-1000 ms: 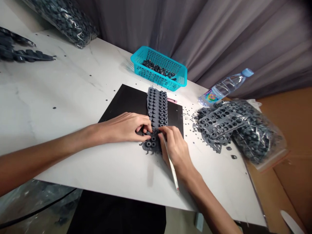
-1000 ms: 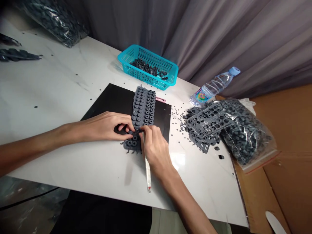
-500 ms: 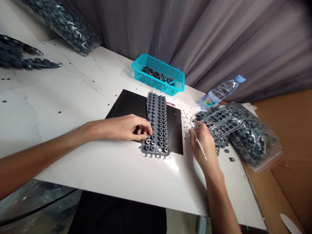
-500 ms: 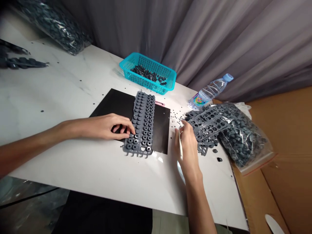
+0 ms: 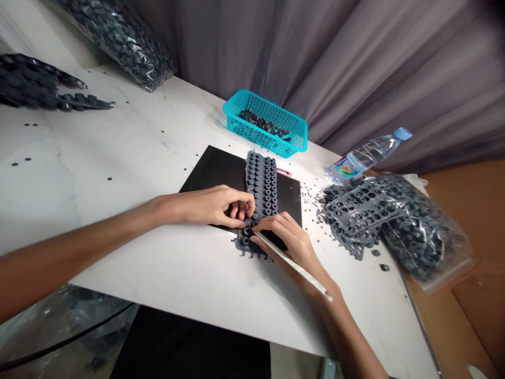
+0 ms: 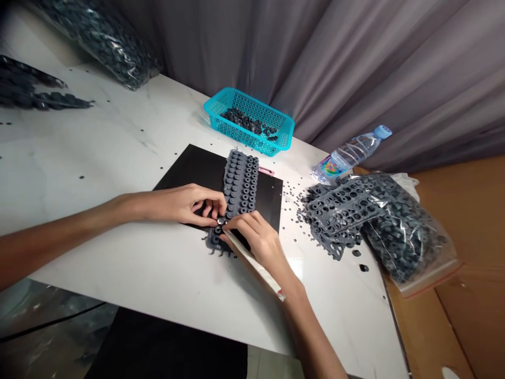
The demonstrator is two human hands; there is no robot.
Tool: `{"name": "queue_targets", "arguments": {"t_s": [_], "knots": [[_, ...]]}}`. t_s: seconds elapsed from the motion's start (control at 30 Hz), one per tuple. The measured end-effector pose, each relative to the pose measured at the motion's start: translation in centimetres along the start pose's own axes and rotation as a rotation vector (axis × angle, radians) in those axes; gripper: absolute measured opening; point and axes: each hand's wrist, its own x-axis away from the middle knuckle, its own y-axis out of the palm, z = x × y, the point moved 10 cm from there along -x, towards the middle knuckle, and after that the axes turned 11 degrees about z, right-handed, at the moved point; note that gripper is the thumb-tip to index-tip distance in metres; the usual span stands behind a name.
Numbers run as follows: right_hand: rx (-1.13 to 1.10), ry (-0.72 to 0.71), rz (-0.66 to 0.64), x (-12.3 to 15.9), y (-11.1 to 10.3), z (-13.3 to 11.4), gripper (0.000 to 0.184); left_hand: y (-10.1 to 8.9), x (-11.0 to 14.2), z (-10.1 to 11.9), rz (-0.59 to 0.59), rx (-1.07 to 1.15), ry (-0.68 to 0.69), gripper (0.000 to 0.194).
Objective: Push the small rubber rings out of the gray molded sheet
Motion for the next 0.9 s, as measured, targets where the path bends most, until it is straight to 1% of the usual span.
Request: {"name": "queue_targets", "arguments": {"t_s": [0.13,0.27,0.4,0.53,0.63,0.77,0.9], "knots": [[0.034,-0.021,-0.009,0.0,0.3,-0.1,0.016,0.1,0.0,-0.2,0.001,0.016,-0.003,0.014],[0.068,-0.061,0.032,0.2,0.3,0.1,0.014,0.2,0.0,-0.1,-0.001,0.017,0.006,0.013],[0.126,-0.051,0.025,0.2,0.5,0.2,0.013,0.1,0.1,0.0,-0.006,0.027,0.0,0.014],[0.193,-0.08,0.005,0.1,0.7,-0.5,0.012,0.0,0.1,0.0,-0.003,0.031,-0.011,0.015],[0.302,-0.134,0.009,0.2,0.9,-1.0,0.017,0.0,0.1,0.0,-0.005,0.022,-0.02,0.014],[0.422,-0.221,0.028,0.5,1.4,-1.6,0.018,0.2,-0.2,-0.2,0.009,0.057,-0.065,0.015],[0.47,-0.235,0.022,0.7,2.1,-1.5,0.016,0.3,-0.5,-0.8,0.043,0.113,-0.143,0.019]]}}
